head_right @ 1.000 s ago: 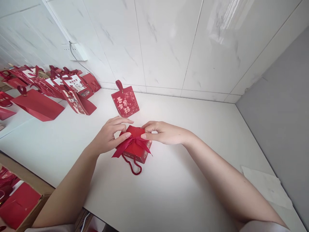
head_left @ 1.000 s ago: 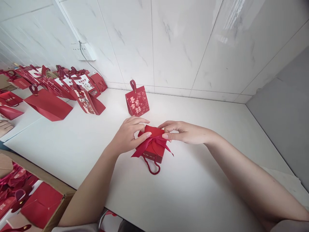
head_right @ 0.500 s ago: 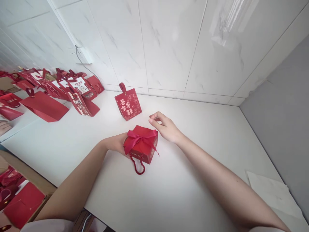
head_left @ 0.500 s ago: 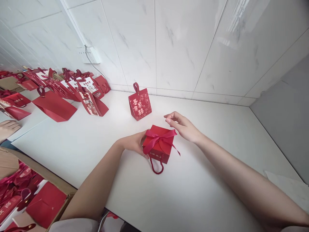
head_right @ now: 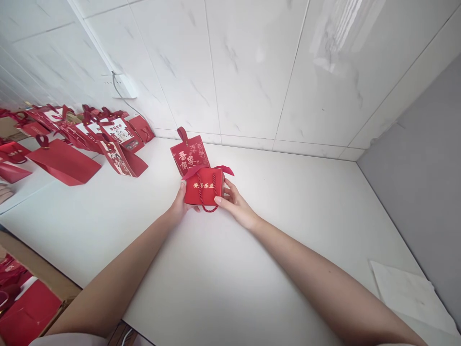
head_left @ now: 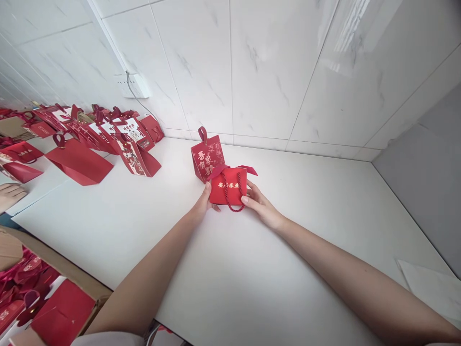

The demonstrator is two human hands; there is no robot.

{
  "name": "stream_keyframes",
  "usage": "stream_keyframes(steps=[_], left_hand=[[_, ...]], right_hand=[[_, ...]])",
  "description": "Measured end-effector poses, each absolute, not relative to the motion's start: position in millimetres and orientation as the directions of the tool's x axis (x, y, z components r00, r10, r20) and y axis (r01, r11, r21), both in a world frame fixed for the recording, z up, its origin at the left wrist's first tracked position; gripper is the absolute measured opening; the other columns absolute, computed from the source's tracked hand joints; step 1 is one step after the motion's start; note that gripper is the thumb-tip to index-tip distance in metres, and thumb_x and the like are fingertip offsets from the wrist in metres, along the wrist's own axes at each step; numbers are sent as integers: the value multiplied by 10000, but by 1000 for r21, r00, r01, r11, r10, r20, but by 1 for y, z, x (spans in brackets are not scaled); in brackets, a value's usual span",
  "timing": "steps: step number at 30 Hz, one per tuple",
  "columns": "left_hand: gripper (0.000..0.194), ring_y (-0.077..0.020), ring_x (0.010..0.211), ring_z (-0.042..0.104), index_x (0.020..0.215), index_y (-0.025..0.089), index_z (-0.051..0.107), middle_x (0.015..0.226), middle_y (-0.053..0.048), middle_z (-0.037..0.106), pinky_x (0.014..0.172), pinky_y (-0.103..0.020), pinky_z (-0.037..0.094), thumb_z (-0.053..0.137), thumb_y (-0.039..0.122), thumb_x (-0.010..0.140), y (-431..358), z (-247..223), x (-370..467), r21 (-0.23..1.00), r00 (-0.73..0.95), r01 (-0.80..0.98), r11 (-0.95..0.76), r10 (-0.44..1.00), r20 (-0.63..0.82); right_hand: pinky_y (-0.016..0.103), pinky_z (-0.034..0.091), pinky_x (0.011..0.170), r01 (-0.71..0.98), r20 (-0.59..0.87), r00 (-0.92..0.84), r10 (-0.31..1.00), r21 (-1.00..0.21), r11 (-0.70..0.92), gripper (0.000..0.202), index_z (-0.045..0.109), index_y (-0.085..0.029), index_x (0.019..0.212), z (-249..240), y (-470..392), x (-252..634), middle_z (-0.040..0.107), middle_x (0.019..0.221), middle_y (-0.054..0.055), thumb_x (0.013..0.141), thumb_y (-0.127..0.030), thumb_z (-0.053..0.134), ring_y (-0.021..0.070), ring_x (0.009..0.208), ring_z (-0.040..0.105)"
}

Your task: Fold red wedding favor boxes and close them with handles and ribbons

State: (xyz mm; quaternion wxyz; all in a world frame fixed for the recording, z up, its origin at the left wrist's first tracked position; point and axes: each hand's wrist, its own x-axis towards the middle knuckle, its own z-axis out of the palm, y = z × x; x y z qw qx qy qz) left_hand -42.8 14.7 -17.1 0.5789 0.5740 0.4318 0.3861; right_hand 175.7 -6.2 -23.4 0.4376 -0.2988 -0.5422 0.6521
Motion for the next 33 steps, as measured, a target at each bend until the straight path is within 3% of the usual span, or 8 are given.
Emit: stream_keyframes(steps=[5, 12, 15, 19, 21, 23, 27, 33], left_hand=[[891, -148, 641, 617, 1380, 213, 442, 1022, -101, 685, 617, -301, 522, 388, 861, 771, 12, -11, -44, 995, 415, 103, -4, 909, -40], [866, -163, 663, 639, 1476, 242, 315, 1147, -139, 660, 672, -361, 551, 452, 786, 816, 4, 0, -35, 994, 371, 96, 45, 926, -77], [827, -225, 782, 700, 1506, 259, 287, 1238, -157, 651, 774, -419, 554, 455, 732, 849, 3, -1, -31, 982, 408, -7, 186, 897, -167], [779, -318, 1055, 691, 1476, 222, 371, 1366, -169, 600, 836, -391, 525, 327, 724, 882, 1, -1, -25, 890, 510, -168, 424, 810, -289], [809, -328, 1055, 696, 1460, 219, 401, 1364, -164, 606, 782, -355, 520, 284, 759, 869, 0, 0, -24, 866, 545, -144, 479, 769, -335], [882, -331, 993, 717, 1436, 200, 438, 1290, -175, 655, 740, -340, 510, 255, 817, 833, 0, 1, -25, 859, 578, -82, 506, 726, -372], [993, -333, 929, 727, 1383, 136, 499, 1091, -202, 731, 818, -388, 501, 211, 875, 785, 1, 3, -27, 853, 612, -42, 521, 688, -390], [976, -352, 973, 711, 1344, 96, 542, 1130, -227, 717, 934, -464, 462, 205, 841, 811, 1, 3, -27, 843, 625, -107, 527, 695, -355]], right_hand=[[430, 481, 1043, -321, 72, -451, 890, -943, -87, 652, 345, -300, 1478, -28, -1, 182, 540, 1444, 87, 919, -541, 576, 245, 1253, 574], [447, 505, 1038, -346, 68, -442, 895, -933, -100, 563, 420, -332, 1436, -31, 1, 185, 564, 1426, 51, 936, -563, 536, 249, 1249, 581], [481, 500, 1049, -358, 116, -424, 898, -933, -48, 614, 368, -341, 1474, -33, 1, 184, 522, 1471, 52, 941, -630, 458, 260, 1273, 572], [452, 396, 1169, -279, 274, -273, 922, -940, 197, 851, 227, -362, 1532, -35, -2, 179, 333, 1606, 29, 841, -510, 702, 236, 1417, 429], [440, 384, 1182, -216, 306, -203, 930, -941, 262, 911, 225, -342, 1531, -36, -4, 175, 307, 1617, 43, 803, -447, 764, 234, 1426, 417], [463, 438, 1139, -159, 277, -172, 946, -955, 250, 861, 259, -317, 1516, -36, -6, 173, 382, 1574, 77, 818, -465, 743, 251, 1362, 496], [484, 527, 1032, -77, 247, -169, 954, -969, 237, 815, 289, -291, 1492, -37, -7, 174, 499, 1476, 115, 830, -516, 709, 268, 1217, 610], [438, 540, 1021, -66, 358, -169, 918, -934, 352, 937, 255, -286, 1491, -37, -10, 173, 401, 1544, 133, 752, -483, 797, 270, 1284, 557]])
